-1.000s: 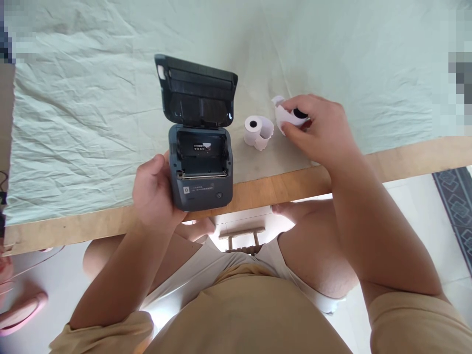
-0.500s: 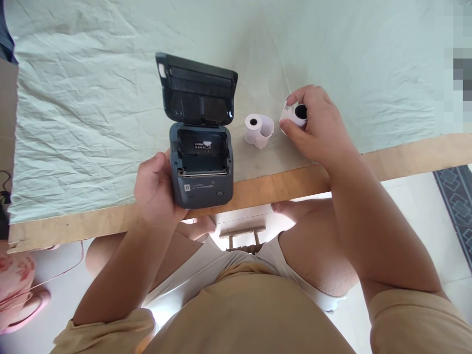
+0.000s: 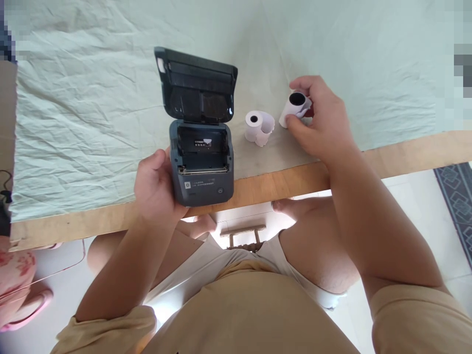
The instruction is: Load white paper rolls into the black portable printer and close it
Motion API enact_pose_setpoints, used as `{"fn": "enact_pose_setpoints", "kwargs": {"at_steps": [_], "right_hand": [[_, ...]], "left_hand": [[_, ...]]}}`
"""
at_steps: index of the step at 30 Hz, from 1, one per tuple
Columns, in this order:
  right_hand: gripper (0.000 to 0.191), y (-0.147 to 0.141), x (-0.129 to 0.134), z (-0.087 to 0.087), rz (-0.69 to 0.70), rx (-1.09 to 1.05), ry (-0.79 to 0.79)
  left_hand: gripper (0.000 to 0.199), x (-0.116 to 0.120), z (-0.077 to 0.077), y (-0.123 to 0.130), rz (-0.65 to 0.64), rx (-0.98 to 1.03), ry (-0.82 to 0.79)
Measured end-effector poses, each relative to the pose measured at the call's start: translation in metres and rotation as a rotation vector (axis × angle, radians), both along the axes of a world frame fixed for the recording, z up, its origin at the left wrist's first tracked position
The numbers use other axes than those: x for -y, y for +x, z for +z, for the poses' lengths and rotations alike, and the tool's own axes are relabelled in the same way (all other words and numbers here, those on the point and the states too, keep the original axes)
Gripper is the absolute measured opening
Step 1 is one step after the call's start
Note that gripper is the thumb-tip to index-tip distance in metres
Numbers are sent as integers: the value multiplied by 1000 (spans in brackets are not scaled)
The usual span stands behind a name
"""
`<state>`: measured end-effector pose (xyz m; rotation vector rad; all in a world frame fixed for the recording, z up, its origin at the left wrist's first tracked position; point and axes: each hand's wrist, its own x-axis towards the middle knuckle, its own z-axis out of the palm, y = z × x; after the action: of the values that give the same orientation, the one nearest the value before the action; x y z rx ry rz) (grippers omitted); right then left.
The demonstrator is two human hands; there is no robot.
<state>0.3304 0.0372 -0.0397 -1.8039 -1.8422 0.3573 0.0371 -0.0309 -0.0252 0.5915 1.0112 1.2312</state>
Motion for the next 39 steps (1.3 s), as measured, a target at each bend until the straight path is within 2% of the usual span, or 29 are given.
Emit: {"fn": "enact_pose_setpoints", "kwargs": {"at_steps": [4,9,15,16,18,20,21,22,24,26,29,31,34,39], "right_hand": [[63,0,2,-4,61,24,18],[51,-1,1,-5,-33,100,23],[66,8,-5,-7,-19,72,43],[67,9,-4,-5,-22,45,105],[60,3,1,2,-7,-33,348],[57,-11,13,14,94,-122,611],[57,-22,20,22,167,-151,676],[54,-34,28,29,249,-162,672],[35,-61,43,43,384,-136,520],[22,-86,52,49,381,-58,323],[19,-108,51,44,319,82,135],[23,-112,44,35,366,124,82],[33,-110,38,26,457,71,145],[38,-108,47,29,485,-60,419]], "left_hand": [[41,0,1,1,-5,-23,-10],[50,3,-1,-1,-13,-47,10],[37,8,-11,-10,-70,-77,38],[36,8,-12,-11,-72,-80,42],[34,8,-14,-11,-73,-76,53],[33,7,-14,-11,-73,-56,55],[32,7,-14,-11,-72,-48,56],[32,6,-14,-10,-71,-43,59],[33,6,-14,-10,-71,-42,69],[36,6,-13,-9,-78,-55,71],[40,7,-12,-9,-89,-72,60],[40,7,-11,-9,-79,-69,62],[35,7,-12,-10,-67,-48,72],[30,6,-18,-11,-69,-29,78]]}}
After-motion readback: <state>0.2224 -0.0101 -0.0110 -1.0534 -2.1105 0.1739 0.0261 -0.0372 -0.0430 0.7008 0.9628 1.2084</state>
